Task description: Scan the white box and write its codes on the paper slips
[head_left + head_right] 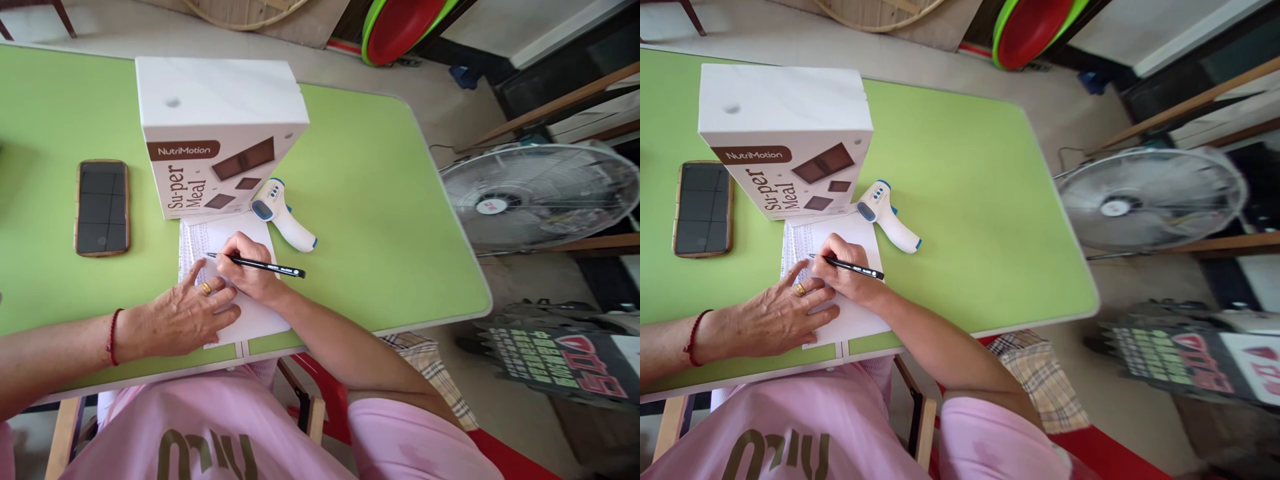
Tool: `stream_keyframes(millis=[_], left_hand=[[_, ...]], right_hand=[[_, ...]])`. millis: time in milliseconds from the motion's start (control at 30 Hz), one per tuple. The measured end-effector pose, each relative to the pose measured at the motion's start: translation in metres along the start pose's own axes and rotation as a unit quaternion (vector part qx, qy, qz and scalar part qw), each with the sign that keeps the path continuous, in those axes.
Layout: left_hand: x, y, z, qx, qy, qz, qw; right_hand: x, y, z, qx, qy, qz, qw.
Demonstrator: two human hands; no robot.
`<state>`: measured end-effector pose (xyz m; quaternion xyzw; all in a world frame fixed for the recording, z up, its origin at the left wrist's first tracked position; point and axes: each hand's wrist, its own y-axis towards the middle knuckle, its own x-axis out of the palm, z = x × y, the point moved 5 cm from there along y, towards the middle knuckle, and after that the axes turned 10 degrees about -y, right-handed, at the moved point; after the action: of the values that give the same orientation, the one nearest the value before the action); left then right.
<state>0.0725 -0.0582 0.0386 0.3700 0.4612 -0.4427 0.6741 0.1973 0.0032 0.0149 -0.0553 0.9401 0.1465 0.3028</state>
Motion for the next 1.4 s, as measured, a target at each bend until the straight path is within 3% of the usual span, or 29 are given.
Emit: stream_keyframes(millis=[767,1000,1400], left_hand=[[-0.001,0.001,-0.002,0.003,-0.015,0.0,1.0],[-0.001,0.0,-0.001,0.008,-0.002,-0.001,1.0],[-0.002,0.0,-0.001,0.009,-0.003,0.002,1.0]], right_hand=[[-0.002,0.003,-0.006,0.014,0.001,-0.013,1.0],[-0.006,0.003,0.003,0.003,-0.008,0.041,0.999],[-0.004,0.003,0.003,-0.003,-0.007,0.018,1.0]])
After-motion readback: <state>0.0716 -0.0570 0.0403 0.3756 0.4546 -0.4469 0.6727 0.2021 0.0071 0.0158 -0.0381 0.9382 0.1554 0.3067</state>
